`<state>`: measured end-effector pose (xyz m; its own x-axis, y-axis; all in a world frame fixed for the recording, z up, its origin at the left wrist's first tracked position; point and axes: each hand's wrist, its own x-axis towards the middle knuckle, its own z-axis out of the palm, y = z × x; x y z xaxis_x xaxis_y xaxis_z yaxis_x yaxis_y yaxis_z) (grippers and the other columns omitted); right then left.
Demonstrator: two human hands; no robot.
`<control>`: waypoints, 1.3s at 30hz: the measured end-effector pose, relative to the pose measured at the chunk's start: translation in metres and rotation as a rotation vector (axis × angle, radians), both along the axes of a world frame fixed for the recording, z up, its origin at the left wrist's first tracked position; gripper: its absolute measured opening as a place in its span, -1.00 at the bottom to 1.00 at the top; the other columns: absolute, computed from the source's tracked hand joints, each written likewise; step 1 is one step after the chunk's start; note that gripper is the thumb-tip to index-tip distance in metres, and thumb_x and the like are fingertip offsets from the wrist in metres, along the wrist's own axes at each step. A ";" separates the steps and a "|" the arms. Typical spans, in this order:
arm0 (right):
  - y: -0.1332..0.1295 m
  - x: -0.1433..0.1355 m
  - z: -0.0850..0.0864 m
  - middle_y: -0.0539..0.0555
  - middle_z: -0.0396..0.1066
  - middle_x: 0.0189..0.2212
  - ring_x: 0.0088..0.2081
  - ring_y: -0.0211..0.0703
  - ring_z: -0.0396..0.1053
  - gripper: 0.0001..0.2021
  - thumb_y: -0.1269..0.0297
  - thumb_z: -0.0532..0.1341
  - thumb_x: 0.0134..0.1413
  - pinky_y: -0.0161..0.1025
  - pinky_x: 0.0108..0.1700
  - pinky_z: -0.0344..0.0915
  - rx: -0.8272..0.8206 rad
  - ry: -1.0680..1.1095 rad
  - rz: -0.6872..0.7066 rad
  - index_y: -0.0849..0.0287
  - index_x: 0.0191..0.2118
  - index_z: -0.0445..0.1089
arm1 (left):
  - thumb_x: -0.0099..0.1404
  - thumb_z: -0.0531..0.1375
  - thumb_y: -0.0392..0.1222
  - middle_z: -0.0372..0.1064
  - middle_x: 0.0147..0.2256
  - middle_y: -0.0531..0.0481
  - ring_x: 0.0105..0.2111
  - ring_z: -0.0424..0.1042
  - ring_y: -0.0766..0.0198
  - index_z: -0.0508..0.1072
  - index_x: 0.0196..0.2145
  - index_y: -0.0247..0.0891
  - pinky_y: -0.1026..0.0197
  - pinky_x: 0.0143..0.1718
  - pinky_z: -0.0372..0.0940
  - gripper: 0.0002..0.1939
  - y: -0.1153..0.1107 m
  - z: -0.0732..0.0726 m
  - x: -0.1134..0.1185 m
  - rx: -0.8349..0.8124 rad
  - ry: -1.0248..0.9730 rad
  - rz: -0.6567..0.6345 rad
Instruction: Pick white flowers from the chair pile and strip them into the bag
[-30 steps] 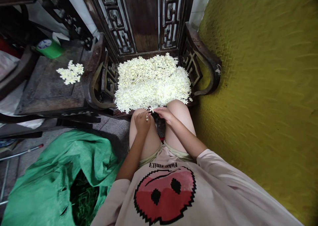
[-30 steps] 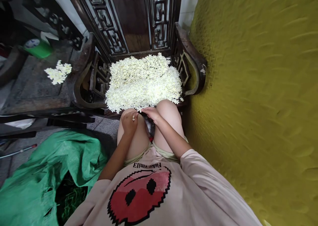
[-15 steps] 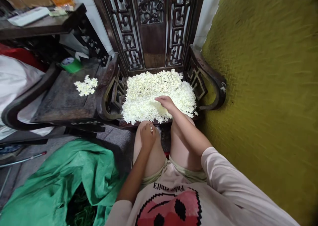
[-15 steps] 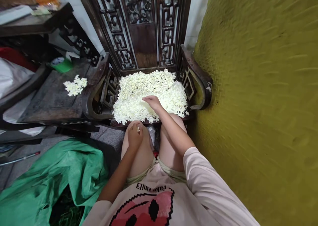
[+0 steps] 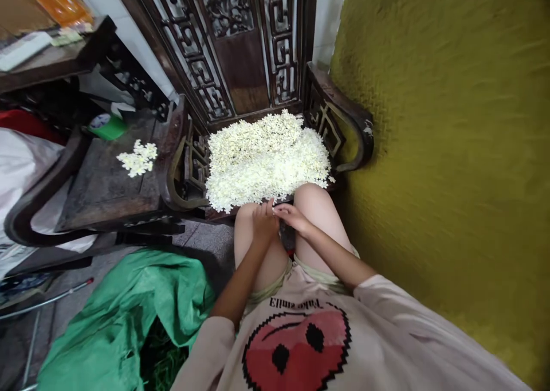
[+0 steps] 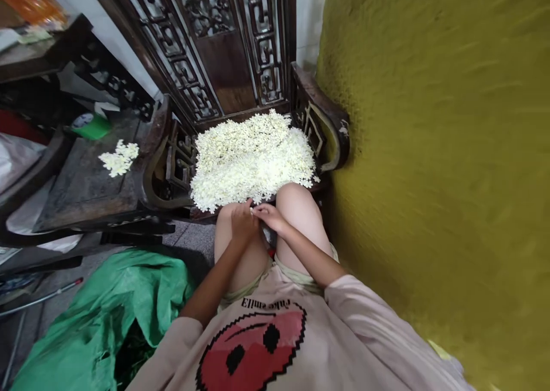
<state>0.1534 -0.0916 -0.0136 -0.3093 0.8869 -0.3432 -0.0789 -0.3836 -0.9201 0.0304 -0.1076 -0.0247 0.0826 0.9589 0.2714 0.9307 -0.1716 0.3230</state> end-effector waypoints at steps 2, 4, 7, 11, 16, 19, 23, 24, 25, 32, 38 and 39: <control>0.003 0.003 -0.002 -0.15 0.09 -0.68 -0.60 -0.38 -0.02 -0.56 -0.09 0.33 -0.31 -0.33 -0.51 -0.11 0.064 -0.021 -0.080 0.19 -0.38 0.38 | 0.27 0.01 -0.23 0.39 -0.23 -0.26 -0.22 0.34 0.03 0.26 0.09 -0.38 0.06 -0.19 0.13 -0.57 0.000 -0.002 0.003 0.001 0.023 -0.025; 0.003 0.006 -0.006 -0.15 0.07 -0.70 -0.60 -0.38 -0.03 -0.59 -0.07 0.33 -0.31 -0.32 -0.50 -0.11 0.098 -0.051 -0.047 0.20 -0.43 0.39 | 0.27 0.02 -0.22 0.38 -0.21 -0.28 -0.21 0.33 0.01 0.23 0.12 -0.41 0.06 -0.18 0.12 -0.53 -0.002 -0.004 0.002 0.004 0.025 -0.047; -0.009 0.012 -0.014 -0.15 0.06 -0.70 -0.59 -0.37 -0.02 -0.64 -0.03 0.31 -0.27 -0.32 -0.49 -0.08 0.141 -0.077 -0.008 0.20 -0.45 0.41 | 0.26 0.02 -0.21 0.38 -0.13 -0.30 -0.17 0.33 0.01 0.18 0.16 -0.42 0.06 -0.14 0.11 -0.48 -0.008 -0.003 0.003 -0.006 -0.006 -0.116; -0.025 0.023 -0.022 -0.13 0.12 -0.68 -0.57 -0.34 0.04 -0.73 0.06 0.27 -0.19 -0.31 -0.45 0.00 0.184 -0.082 -0.106 0.19 -0.44 0.42 | 0.24 0.03 -0.20 0.36 -0.06 -0.31 -0.13 0.33 0.01 0.18 0.17 -0.41 0.06 -0.10 0.13 -0.45 -0.014 -0.004 0.017 -0.054 -0.085 -0.186; -0.020 0.031 -0.031 -0.06 0.30 -0.62 -0.50 -0.28 0.21 -0.84 0.19 0.23 -0.19 -0.30 -0.37 0.14 0.138 -0.106 -0.175 0.19 -0.52 0.41 | 0.19 0.04 -0.27 0.37 -0.06 -0.25 -0.07 0.33 0.02 0.20 0.15 -0.34 0.03 -0.04 0.17 -0.46 -0.015 -0.019 0.039 -0.124 -0.241 -0.145; -0.012 0.030 -0.037 -0.01 0.40 -0.55 -0.44 -0.24 0.30 -0.87 0.24 0.21 -0.19 -0.28 -0.29 0.19 0.090 -0.094 -0.182 0.19 -0.55 0.41 | 0.17 0.06 -0.29 0.37 -0.07 -0.22 -0.05 0.32 0.03 0.26 0.09 -0.31 0.01 -0.01 0.18 -0.51 -0.015 -0.023 0.038 -0.132 -0.343 -0.128; -0.006 0.026 -0.041 0.01 0.45 -0.53 -0.42 -0.23 0.33 -0.87 0.24 0.23 -0.21 -0.28 -0.26 0.21 0.026 -0.078 -0.208 0.19 -0.56 0.43 | 0.20 0.07 -0.23 0.36 -0.12 -0.13 -0.10 0.34 0.14 0.30 0.05 -0.25 0.08 -0.02 0.22 -0.57 -0.014 -0.019 0.027 -0.145 -0.557 -0.093; -0.005 0.025 -0.041 0.01 0.45 -0.52 -0.41 -0.23 0.33 -0.86 0.22 0.23 -0.21 -0.28 -0.26 0.21 0.021 -0.075 -0.216 0.19 -0.55 0.43 | 0.21 0.08 -0.20 0.36 -0.16 -0.11 -0.14 0.35 0.17 0.29 0.07 -0.24 0.10 -0.05 0.24 -0.56 -0.014 -0.018 0.025 -0.154 -0.611 -0.068; -0.005 0.025 -0.041 0.01 0.45 -0.52 -0.41 -0.23 0.33 -0.85 0.21 0.23 -0.20 -0.28 -0.26 0.21 0.019 -0.075 -0.223 0.19 -0.54 0.44 | 0.22 0.08 -0.18 0.36 -0.20 -0.08 -0.19 0.35 0.20 0.28 0.07 -0.24 0.13 -0.08 0.25 -0.56 -0.014 -0.017 0.024 -0.165 -0.657 -0.037; -0.008 0.024 -0.040 0.01 0.44 -0.51 -0.41 -0.22 0.30 -0.78 0.11 0.21 -0.17 -0.27 -0.27 0.20 0.112 -0.149 -0.189 0.17 -0.52 0.43 | 0.20 0.13 -0.07 0.38 -0.28 -0.05 -0.30 0.35 0.27 0.45 -0.20 -0.25 0.23 -0.22 0.25 -0.73 -0.010 -0.013 0.026 -0.274 -0.904 0.194; -0.010 0.025 -0.033 0.01 0.38 -0.53 -0.46 -0.24 0.22 -0.73 0.05 0.18 -0.11 -0.28 -0.35 0.15 0.227 -0.243 -0.186 0.18 -0.46 0.43 | 0.11 0.18 -0.09 0.40 -0.41 0.01 -0.38 0.36 0.31 0.44 -0.34 -0.26 0.28 -0.30 0.25 -0.79 -0.006 -0.015 0.022 -0.365 -1.145 0.256; -0.010 0.026 -0.032 0.01 0.37 -0.54 -0.47 -0.24 0.20 -0.72 0.05 0.18 -0.10 -0.29 -0.37 0.14 0.237 -0.254 -0.186 0.18 -0.46 0.43 | 0.11 0.18 -0.10 0.39 -0.43 0.01 -0.39 0.36 0.31 0.43 -0.36 -0.26 0.28 -0.30 0.25 -0.81 -0.005 -0.015 0.022 -0.369 -1.154 0.254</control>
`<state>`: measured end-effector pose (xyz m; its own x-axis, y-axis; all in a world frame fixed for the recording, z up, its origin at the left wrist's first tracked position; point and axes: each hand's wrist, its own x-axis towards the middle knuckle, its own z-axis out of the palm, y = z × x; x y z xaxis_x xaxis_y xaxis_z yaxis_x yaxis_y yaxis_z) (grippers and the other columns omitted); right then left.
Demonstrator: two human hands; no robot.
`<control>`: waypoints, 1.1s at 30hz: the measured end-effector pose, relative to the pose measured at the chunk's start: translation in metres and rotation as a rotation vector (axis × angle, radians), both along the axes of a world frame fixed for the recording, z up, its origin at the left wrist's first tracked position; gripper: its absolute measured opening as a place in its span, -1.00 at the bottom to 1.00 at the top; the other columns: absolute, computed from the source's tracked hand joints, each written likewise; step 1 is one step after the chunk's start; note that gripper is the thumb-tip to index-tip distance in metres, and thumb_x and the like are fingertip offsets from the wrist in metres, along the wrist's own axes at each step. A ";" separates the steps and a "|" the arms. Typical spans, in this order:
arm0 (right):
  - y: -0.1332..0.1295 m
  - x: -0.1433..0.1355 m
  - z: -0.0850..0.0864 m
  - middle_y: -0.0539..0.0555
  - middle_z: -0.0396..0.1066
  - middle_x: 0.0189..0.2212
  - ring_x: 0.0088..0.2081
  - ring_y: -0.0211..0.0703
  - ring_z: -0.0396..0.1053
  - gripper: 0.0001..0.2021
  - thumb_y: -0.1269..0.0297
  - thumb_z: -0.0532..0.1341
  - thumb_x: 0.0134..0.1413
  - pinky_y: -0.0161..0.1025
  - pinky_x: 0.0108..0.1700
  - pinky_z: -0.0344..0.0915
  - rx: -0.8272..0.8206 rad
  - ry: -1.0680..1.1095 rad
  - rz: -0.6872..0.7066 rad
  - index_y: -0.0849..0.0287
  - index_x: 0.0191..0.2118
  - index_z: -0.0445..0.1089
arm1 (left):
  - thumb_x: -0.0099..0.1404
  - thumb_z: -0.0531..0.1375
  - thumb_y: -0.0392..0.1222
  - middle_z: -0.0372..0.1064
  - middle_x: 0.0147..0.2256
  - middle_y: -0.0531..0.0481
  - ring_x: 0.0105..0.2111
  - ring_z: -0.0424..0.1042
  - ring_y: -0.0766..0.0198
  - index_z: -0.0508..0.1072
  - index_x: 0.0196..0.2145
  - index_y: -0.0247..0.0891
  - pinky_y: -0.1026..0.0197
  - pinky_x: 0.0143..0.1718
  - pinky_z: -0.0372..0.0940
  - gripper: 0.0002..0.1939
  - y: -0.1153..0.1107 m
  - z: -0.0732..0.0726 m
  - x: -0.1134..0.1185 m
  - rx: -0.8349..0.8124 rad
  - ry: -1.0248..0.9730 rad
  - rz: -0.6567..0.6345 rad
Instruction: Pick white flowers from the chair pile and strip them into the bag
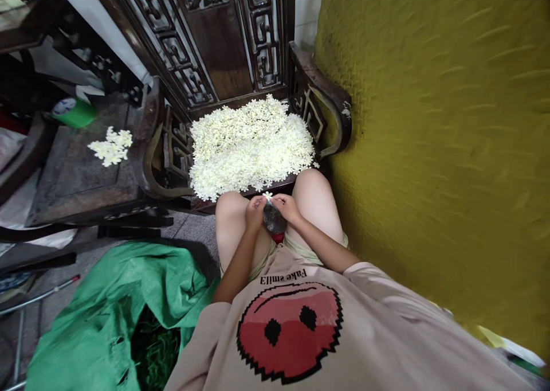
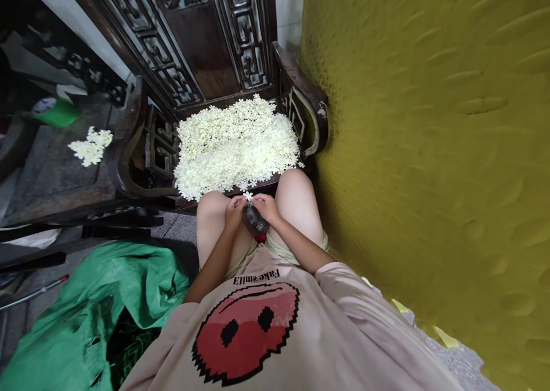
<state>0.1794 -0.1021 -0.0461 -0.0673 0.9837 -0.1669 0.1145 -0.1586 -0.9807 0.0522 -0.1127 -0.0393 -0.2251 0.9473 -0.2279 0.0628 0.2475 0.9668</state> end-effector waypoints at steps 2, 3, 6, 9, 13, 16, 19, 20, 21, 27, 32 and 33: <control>0.000 0.001 0.000 0.00 0.34 -0.56 -0.47 -0.24 0.20 -0.72 0.05 0.18 -0.10 -0.29 -0.38 0.13 0.004 -0.009 -0.004 0.18 -0.46 0.44 | 0.10 0.17 -0.10 0.38 -0.45 0.02 -0.39 0.36 0.30 0.43 -0.40 -0.26 0.27 -0.30 0.25 -0.82 0.001 0.000 -0.001 0.001 -0.008 -0.004; 0.001 0.001 -0.001 0.00 0.34 -0.56 -0.47 -0.24 0.20 -0.73 0.06 0.19 -0.10 -0.29 -0.38 0.13 0.003 -0.003 -0.006 0.18 -0.47 0.44 | 0.10 0.17 -0.09 0.38 -0.46 0.03 -0.40 0.36 0.30 0.42 -0.41 -0.26 0.27 -0.30 0.25 -0.83 0.002 0.001 -0.001 0.000 -0.010 -0.005; 0.001 0.002 -0.004 0.00 0.36 -0.55 -0.46 -0.24 0.23 -0.75 0.08 0.21 -0.12 -0.28 -0.33 0.16 -0.012 0.042 -0.013 0.18 -0.47 0.45 | 0.11 0.16 -0.11 0.36 -0.50 0.04 -0.43 0.34 0.31 0.40 -0.44 -0.26 0.27 -0.30 0.24 -0.84 0.002 0.001 -0.002 -0.013 -0.019 -0.011; 0.002 0.001 -0.006 0.00 0.38 -0.54 -0.45 -0.24 0.25 -0.73 0.05 0.24 -0.16 -0.28 -0.32 0.18 -0.064 0.116 -0.026 0.18 -0.43 0.46 | 0.13 0.15 -0.12 0.35 -0.50 0.04 -0.44 0.33 0.32 0.38 -0.45 -0.26 0.27 -0.32 0.24 -0.85 0.002 0.000 -0.001 -0.007 -0.006 -0.023; 0.002 0.000 -0.004 0.00 0.40 -0.52 -0.43 -0.23 0.28 -0.69 0.02 0.27 -0.21 -0.28 -0.31 0.20 -0.099 0.165 -0.028 0.18 -0.40 0.46 | 0.15 0.13 -0.13 0.37 -0.46 0.03 -0.42 0.34 0.32 0.38 -0.44 -0.25 0.28 -0.33 0.24 -0.86 -0.001 -0.001 0.001 0.012 0.063 -0.020; 0.002 -0.001 -0.003 0.01 0.41 -0.51 -0.43 -0.23 0.28 -0.71 0.03 0.28 -0.21 -0.27 -0.30 0.20 -0.100 0.151 -0.047 0.18 -0.44 0.45 | 0.14 0.14 -0.15 0.36 -0.48 0.05 -0.45 0.31 0.33 0.37 -0.44 -0.25 0.29 -0.36 0.22 -0.88 -0.002 -0.002 0.003 0.014 0.092 -0.022; 0.001 0.000 -0.004 0.03 0.43 -0.50 -0.42 -0.21 0.30 -0.72 0.05 0.29 -0.24 -0.25 -0.28 0.21 -0.117 0.129 -0.067 0.18 -0.46 0.45 | 0.14 0.14 -0.15 0.32 -0.52 0.07 -0.48 0.28 0.33 0.36 -0.47 -0.24 0.30 -0.40 0.19 -0.88 -0.003 0.000 0.003 0.011 0.113 -0.033; 0.001 0.000 -0.005 0.04 0.44 -0.49 -0.41 -0.20 0.31 -0.73 0.05 0.29 -0.24 -0.24 -0.27 0.21 -0.122 0.125 -0.071 0.18 -0.47 0.46 | 0.14 0.14 -0.15 0.30 -0.53 0.08 -0.49 0.27 0.33 0.36 -0.48 -0.23 0.30 -0.41 0.19 -0.89 -0.003 0.000 0.003 0.008 0.119 -0.033; 0.001 0.000 -0.005 0.04 0.45 -0.48 -0.40 -0.19 0.32 -0.73 0.06 0.29 -0.25 -0.24 -0.26 0.22 -0.125 0.128 -0.074 0.18 -0.47 0.46 | 0.14 0.15 -0.16 0.29 -0.54 0.08 -0.49 0.27 0.33 0.35 -0.49 -0.23 0.30 -0.41 0.19 -0.89 -0.003 0.001 0.003 0.004 0.123 -0.028; 0.001 0.001 -0.005 0.04 0.45 -0.49 -0.41 -0.20 0.30 -0.73 0.05 0.28 -0.24 -0.25 -0.27 0.20 -0.087 0.123 -0.062 0.18 -0.49 0.46 | 0.15 0.14 -0.17 0.31 -0.50 0.07 -0.46 0.28 0.32 0.37 -0.45 -0.24 0.29 -0.37 0.20 -0.90 -0.003 0.006 0.004 0.008 0.121 0.001; 0.000 0.001 -0.004 -0.02 0.33 -0.59 -0.50 -0.26 0.17 -0.75 0.06 0.24 -0.18 -0.29 -0.38 0.12 -0.033 0.013 0.009 0.18 -0.52 0.43 | 0.15 0.16 -0.10 0.32 -0.45 0.04 -0.44 0.28 0.33 0.44 -0.32 -0.24 0.28 -0.36 0.20 -0.81 -0.005 0.008 0.004 0.067 0.125 -0.009; 0.000 0.001 -0.004 -0.03 0.30 -0.61 -0.51 -0.27 0.14 -0.76 0.07 0.24 -0.16 -0.30 -0.39 0.10 -0.020 -0.017 0.019 0.17 -0.52 0.42 | 0.14 0.17 -0.08 0.33 -0.42 0.02 -0.42 0.29 0.32 0.46 -0.33 -0.24 0.28 -0.34 0.20 -0.80 -0.005 0.008 0.003 0.082 0.133 -0.020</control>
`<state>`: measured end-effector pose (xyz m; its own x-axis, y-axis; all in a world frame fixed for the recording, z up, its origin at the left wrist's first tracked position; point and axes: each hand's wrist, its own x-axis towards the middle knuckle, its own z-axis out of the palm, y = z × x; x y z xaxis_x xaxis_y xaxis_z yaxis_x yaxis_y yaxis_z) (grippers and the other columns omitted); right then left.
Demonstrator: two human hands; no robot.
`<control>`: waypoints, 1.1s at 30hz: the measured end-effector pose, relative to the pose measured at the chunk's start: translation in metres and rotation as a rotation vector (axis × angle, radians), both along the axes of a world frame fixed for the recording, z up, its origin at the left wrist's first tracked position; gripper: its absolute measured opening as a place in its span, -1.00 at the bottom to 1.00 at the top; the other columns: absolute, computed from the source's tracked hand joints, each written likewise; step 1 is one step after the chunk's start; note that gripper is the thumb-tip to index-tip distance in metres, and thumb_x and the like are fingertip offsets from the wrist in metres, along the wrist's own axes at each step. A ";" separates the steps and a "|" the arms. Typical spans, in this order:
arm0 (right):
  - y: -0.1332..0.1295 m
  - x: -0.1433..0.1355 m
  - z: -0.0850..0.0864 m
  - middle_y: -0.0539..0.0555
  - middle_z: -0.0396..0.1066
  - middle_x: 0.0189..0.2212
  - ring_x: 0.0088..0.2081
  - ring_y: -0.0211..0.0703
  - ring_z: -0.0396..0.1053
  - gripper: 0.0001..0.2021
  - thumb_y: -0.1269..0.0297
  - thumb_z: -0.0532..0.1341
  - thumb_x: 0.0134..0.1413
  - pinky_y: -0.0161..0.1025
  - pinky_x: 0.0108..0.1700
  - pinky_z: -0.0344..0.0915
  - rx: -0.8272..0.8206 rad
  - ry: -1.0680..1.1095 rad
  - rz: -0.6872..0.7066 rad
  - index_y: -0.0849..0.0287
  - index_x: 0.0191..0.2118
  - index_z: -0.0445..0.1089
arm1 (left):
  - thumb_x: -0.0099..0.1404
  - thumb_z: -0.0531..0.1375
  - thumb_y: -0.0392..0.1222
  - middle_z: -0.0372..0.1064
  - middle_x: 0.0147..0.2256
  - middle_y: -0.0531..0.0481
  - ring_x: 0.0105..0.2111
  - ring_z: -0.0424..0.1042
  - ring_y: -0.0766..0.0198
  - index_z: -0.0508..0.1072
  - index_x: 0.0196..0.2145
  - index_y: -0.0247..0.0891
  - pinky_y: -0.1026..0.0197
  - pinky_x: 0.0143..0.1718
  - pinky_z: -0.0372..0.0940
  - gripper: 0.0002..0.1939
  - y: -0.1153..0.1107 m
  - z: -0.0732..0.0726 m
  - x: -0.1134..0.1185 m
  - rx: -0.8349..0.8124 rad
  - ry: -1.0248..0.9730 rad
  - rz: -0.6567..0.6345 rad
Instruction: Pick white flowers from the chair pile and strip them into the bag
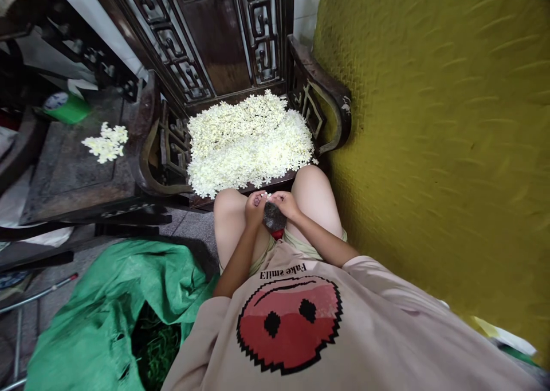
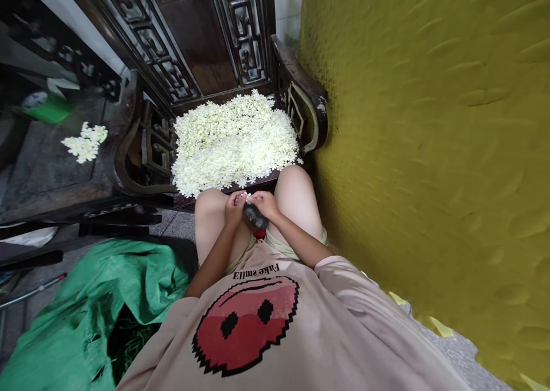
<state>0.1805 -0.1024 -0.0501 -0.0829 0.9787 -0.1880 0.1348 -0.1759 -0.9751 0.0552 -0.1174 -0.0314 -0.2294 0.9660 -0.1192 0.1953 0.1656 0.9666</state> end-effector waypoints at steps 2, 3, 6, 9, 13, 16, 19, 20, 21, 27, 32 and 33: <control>-0.002 -0.001 0.001 -0.05 0.22 -0.63 -0.52 -0.28 0.11 -0.77 0.10 0.22 -0.13 -0.30 -0.40 0.08 0.042 -0.054 0.004 0.17 -0.53 0.41 | 0.12 0.19 -0.06 0.34 -0.39 0.00 -0.39 0.31 0.31 0.47 -0.39 -0.25 0.26 -0.31 0.22 -0.80 0.001 -0.002 -0.002 0.017 0.003 -0.015; -0.003 -0.001 0.001 -0.06 0.19 -0.63 -0.52 -0.28 0.11 -0.78 0.11 0.22 -0.12 -0.30 -0.40 0.07 0.066 -0.076 0.002 0.17 -0.53 0.40 | 0.11 0.19 -0.06 0.34 -0.39 -0.01 -0.37 0.32 0.30 0.47 -0.42 -0.26 0.25 -0.29 0.23 -0.79 0.002 -0.004 -0.003 0.017 -0.006 -0.016; -0.005 -0.001 0.002 -0.08 0.10 -0.64 -0.51 -0.27 0.09 -0.78 0.11 0.21 -0.11 -0.30 -0.40 0.05 0.104 -0.099 0.002 0.16 -0.53 0.38 | 0.08 0.20 -0.05 0.34 -0.40 -0.01 -0.34 0.36 0.28 0.46 -0.45 -0.26 0.23 -0.25 0.25 -0.79 0.005 -0.009 -0.005 -0.005 -0.079 -0.001; -0.004 -0.002 0.003 -0.06 0.12 -0.63 -0.49 -0.26 0.09 -0.76 0.07 0.20 -0.11 -0.30 -0.40 0.04 0.078 -0.041 0.005 0.15 -0.51 0.39 | 0.04 0.23 -0.05 0.38 -0.40 -0.01 -0.32 0.38 0.27 0.45 -0.45 -0.26 0.21 -0.22 0.26 -0.78 0.007 -0.010 -0.006 -0.057 -0.190 0.026; -0.002 -0.002 0.004 -0.02 0.27 -0.56 -0.48 -0.25 0.12 -0.73 0.04 0.21 -0.14 -0.28 -0.37 0.07 0.027 0.056 0.002 0.16 -0.46 0.42 | 0.02 0.25 0.00 0.40 -0.47 0.01 -0.37 0.40 0.27 0.40 -0.49 -0.27 0.19 -0.26 0.27 -0.73 0.007 -0.004 -0.004 -0.192 -0.366 -0.002; 0.000 -0.002 0.004 0.00 0.35 -0.52 -0.44 -0.24 0.18 -0.71 0.02 0.25 -0.18 -0.27 -0.32 0.13 -0.007 0.105 -0.013 0.16 -0.43 0.43 | 0.00 0.28 0.04 0.41 -0.49 0.01 -0.38 0.42 0.26 0.38 -0.52 -0.27 0.19 -0.28 0.29 -0.69 0.007 0.000 -0.003 -0.227 -0.453 -0.032; -0.001 -0.003 0.003 0.02 0.40 -0.45 -0.40 -0.23 0.24 -0.67 0.00 0.28 -0.23 -0.27 -0.28 0.17 -0.047 0.199 0.005 0.16 -0.39 0.45 | -0.02 0.30 0.07 0.39 -0.53 0.02 -0.39 0.42 0.26 0.36 -0.56 -0.27 0.18 -0.28 0.29 -0.66 0.007 0.001 -0.002 -0.230 -0.486 -0.020; -0.001 -0.003 0.003 0.01 0.40 -0.45 -0.40 -0.23 0.25 -0.66 0.00 0.29 -0.24 -0.27 -0.28 0.17 -0.061 0.224 0.013 0.16 -0.38 0.45 | -0.02 0.30 0.07 0.39 -0.54 0.03 -0.40 0.42 0.26 0.35 -0.57 -0.27 0.18 -0.29 0.30 -0.65 0.007 0.002 -0.001 -0.233 -0.489 -0.018; -0.002 -0.004 0.002 0.01 0.40 -0.46 -0.40 -0.24 0.25 -0.66 0.00 0.30 -0.25 -0.27 -0.29 0.17 -0.072 0.239 0.018 0.17 -0.38 0.45 | -0.03 0.31 0.08 0.38 -0.55 0.04 -0.41 0.42 0.27 0.34 -0.58 -0.27 0.19 -0.29 0.30 -0.64 0.007 0.003 -0.001 -0.238 -0.493 -0.018; -0.001 -0.002 0.003 -0.02 0.35 -0.52 -0.45 -0.27 0.21 -0.69 0.04 0.33 -0.26 -0.29 -0.33 0.13 -0.054 0.244 -0.051 0.18 -0.43 0.44 | -0.08 0.34 0.11 0.38 -0.58 0.02 -0.43 0.41 0.25 0.31 -0.63 -0.26 0.21 -0.35 0.26 -0.60 0.005 0.013 0.002 -0.271 -0.508 -0.037; -0.002 -0.001 0.009 -0.08 0.28 -0.59 -0.51 -0.32 0.15 -0.72 0.07 0.34 -0.26 -0.31 -0.41 0.06 -0.081 0.273 -0.040 0.18 -0.45 0.41 | -0.11 0.37 0.04 0.31 -0.61 0.08 -0.49 0.32 0.35 0.36 -0.62 -0.28 0.25 -0.36 0.20 -0.64 0.005 0.012 0.001 -0.270 -0.510 -0.024; -0.002 -0.001 0.010 -0.09 0.26 -0.60 -0.53 -0.33 0.13 -0.72 0.08 0.34 -0.26 -0.32 -0.43 0.04 -0.100 0.287 -0.036 0.18 -0.47 0.40 | -0.11 0.37 0.03 0.31 -0.62 0.09 -0.51 0.29 0.36 0.37 -0.62 -0.28 0.26 -0.36 0.19 -0.65 0.005 0.010 0.000 -0.263 -0.503 -0.025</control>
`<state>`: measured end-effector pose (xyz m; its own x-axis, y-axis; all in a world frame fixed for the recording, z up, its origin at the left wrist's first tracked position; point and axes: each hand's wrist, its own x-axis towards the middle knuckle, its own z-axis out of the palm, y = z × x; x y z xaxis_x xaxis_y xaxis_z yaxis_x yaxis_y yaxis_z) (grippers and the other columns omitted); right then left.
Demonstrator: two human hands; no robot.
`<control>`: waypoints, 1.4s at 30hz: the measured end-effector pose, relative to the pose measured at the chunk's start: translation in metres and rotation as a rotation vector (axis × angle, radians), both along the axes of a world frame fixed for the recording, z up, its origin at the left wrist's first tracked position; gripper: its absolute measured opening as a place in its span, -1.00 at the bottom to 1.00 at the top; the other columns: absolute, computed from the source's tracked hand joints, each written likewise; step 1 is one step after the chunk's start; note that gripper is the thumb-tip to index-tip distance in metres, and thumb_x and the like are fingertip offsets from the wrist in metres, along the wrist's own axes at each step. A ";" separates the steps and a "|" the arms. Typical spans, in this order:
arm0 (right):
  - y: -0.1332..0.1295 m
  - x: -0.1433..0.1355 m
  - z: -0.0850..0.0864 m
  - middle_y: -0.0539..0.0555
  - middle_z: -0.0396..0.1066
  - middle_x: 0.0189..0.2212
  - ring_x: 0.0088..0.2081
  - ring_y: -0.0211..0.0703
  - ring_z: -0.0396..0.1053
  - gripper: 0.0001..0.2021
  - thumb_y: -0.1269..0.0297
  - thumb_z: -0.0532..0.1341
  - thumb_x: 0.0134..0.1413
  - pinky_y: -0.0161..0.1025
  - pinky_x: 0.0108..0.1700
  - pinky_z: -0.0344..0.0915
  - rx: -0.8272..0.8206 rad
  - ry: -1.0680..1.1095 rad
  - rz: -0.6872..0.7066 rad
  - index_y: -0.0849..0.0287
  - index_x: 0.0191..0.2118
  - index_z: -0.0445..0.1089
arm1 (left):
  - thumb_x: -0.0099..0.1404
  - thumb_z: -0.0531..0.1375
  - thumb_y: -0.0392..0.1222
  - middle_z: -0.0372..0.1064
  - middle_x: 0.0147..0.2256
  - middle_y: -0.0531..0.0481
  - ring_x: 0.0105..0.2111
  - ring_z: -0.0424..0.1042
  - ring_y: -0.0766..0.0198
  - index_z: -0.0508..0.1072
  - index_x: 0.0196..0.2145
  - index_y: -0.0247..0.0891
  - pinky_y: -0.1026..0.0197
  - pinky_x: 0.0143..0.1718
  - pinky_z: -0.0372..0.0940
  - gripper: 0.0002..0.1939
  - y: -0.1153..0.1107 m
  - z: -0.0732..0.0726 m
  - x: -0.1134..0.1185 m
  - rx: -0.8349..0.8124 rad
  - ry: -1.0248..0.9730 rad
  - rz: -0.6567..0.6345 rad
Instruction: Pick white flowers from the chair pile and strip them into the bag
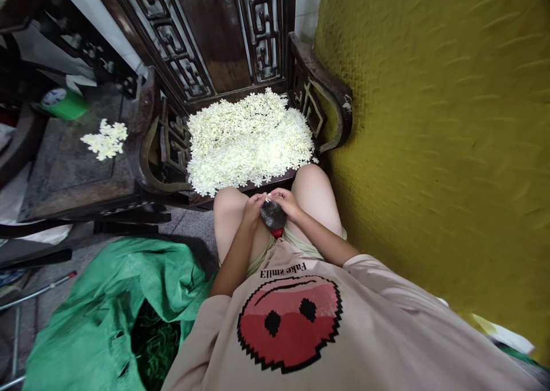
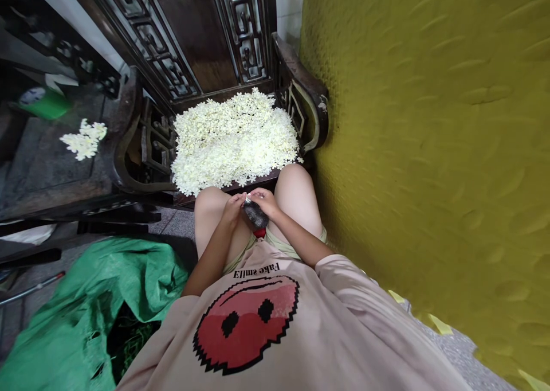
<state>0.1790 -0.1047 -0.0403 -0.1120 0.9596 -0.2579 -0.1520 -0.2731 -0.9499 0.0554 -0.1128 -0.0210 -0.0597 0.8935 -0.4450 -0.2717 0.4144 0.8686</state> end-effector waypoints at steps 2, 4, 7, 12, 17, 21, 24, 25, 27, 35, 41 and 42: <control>0.000 -0.001 0.001 -0.11 0.22 -0.64 -0.58 -0.37 0.08 -0.74 0.09 0.33 -0.25 -0.34 -0.49 -0.02 -0.048 0.041 0.012 0.17 -0.47 0.37 | -0.09 0.35 0.03 0.30 -0.62 0.09 -0.52 0.26 0.38 0.38 -0.63 -0.28 0.27 -0.38 0.16 -0.66 0.000 -0.004 -0.001 0.019 0.027 0.006; 0.001 -0.002 0.001 -0.14 0.18 -0.66 -0.62 -0.39 0.02 -0.75 0.10 0.31 -0.22 -0.34 -0.54 -0.09 -0.094 0.081 0.015 0.16 -0.47 0.35 | -0.07 0.34 0.02 0.31 -0.60 0.09 -0.52 0.26 0.37 0.39 -0.61 -0.28 0.27 -0.38 0.16 -0.68 0.000 -0.009 -0.001 0.044 0.064 0.024; 0.003 -0.001 0.001 -0.14 0.19 -0.65 -0.64 -0.42 0.00 -0.75 0.10 0.31 -0.23 -0.35 -0.57 -0.12 -0.122 0.120 -0.014 0.16 -0.45 0.34 | -0.06 0.33 -0.04 0.36 -0.54 0.07 -0.48 0.29 0.36 0.43 -0.51 -0.27 0.27 -0.35 0.18 -0.75 0.000 -0.016 0.000 0.097 0.125 0.056; 0.003 0.002 0.004 -0.11 0.29 -0.58 -0.62 -0.43 0.00 -0.72 0.10 0.35 -0.27 -0.35 -0.56 -0.13 -0.120 0.137 -0.018 0.18 -0.44 0.39 | 0.03 0.28 -0.14 0.37 -0.40 0.02 -0.38 0.34 0.32 0.46 -0.43 -0.24 0.26 -0.30 0.22 -0.85 -0.004 -0.020 -0.001 0.279 0.441 0.116; 0.002 0.002 0.007 -0.09 0.32 -0.60 -0.62 -0.43 0.03 -0.70 0.11 0.39 -0.32 -0.35 -0.56 -0.13 -0.126 0.153 0.065 0.20 -0.45 0.42 | 0.08 0.24 -0.13 0.38 -0.36 -0.02 -0.34 0.37 0.28 0.47 -0.42 -0.24 0.23 -0.28 0.25 -0.86 -0.008 -0.019 -0.007 0.340 0.497 0.118; 0.003 0.002 0.007 -0.09 0.30 -0.62 -0.66 -0.46 -0.06 -0.68 0.01 0.33 -0.22 -0.34 -0.57 -0.13 -0.174 0.265 0.124 0.20 -0.46 0.43 | 0.09 0.23 -0.10 0.43 -0.30 -0.06 -0.31 0.41 0.25 0.50 -0.34 -0.25 0.20 -0.23 0.28 -0.80 -0.006 -0.019 -0.009 0.297 0.368 0.054; 0.003 0.003 0.006 -0.07 0.38 -0.55 -0.65 -0.46 -0.04 -0.67 0.06 0.38 -0.29 -0.34 -0.58 -0.15 -0.175 0.250 0.094 0.18 -0.38 0.46 | 0.09 0.23 -0.10 0.45 -0.29 -0.07 -0.30 0.42 0.24 0.51 -0.33 -0.25 0.20 -0.22 0.29 -0.79 -0.004 -0.019 -0.008 0.287 0.345 0.027; 0.003 0.003 0.006 -0.06 0.40 -0.53 -0.64 -0.46 -0.03 -0.66 0.09 0.39 -0.32 -0.34 -0.57 -0.15 -0.171 0.228 0.088 0.18 -0.36 0.46 | 0.09 0.22 -0.12 0.45 -0.29 -0.07 -0.29 0.42 0.24 0.52 -0.33 -0.25 0.20 -0.22 0.29 -0.79 -0.004 -0.019 -0.007 0.286 0.350 0.022; 0.002 0.003 0.006 -0.04 0.42 -0.51 -0.62 -0.43 0.03 -0.66 0.12 0.40 -0.32 -0.35 -0.56 -0.12 -0.169 0.192 0.085 0.18 -0.34 0.48 | 0.09 0.21 -0.15 0.46 -0.28 -0.08 -0.29 0.42 0.24 0.51 -0.32 -0.25 0.20 -0.23 0.30 -0.81 -0.004 -0.019 -0.007 0.278 0.360 0.013; 0.002 0.002 -0.001 0.04 0.50 -0.41 -0.34 -0.20 0.36 -0.74 0.13 0.39 -0.29 -0.24 -0.23 0.22 0.007 0.075 0.027 0.17 -0.42 0.51 | 0.07 0.22 -0.20 0.44 -0.39 0.01 -0.33 0.42 0.29 0.39 -0.37 -0.22 0.24 -0.24 0.28 -0.87 -0.006 -0.022 -0.002 0.239 0.405 0.091; 0.003 0.001 -0.009 0.04 0.49 -0.43 -0.32 -0.15 0.36 -0.76 0.09 0.34 -0.23 -0.21 -0.19 0.23 0.084 -0.045 -0.043 0.16 -0.46 0.49 | 0.12 0.21 -0.12 0.42 -0.35 0.00 -0.33 0.39 0.29 0.46 -0.41 -0.21 0.25 -0.25 0.26 -0.87 -0.008 -0.019 -0.003 0.294 0.516 0.077; 0.004 0.001 -0.008 0.04 0.49 -0.44 -0.32 -0.15 0.36 -0.77 0.09 0.34 -0.23 -0.21 -0.19 0.22 0.086 -0.055 -0.053 0.16 -0.47 0.49 | 0.12 0.21 -0.10 0.41 -0.34 -0.01 -0.33 0.38 0.29 0.47 -0.42 -0.21 0.25 -0.26 0.26 -0.86 -0.008 -0.018 -0.003 0.313 0.535 0.079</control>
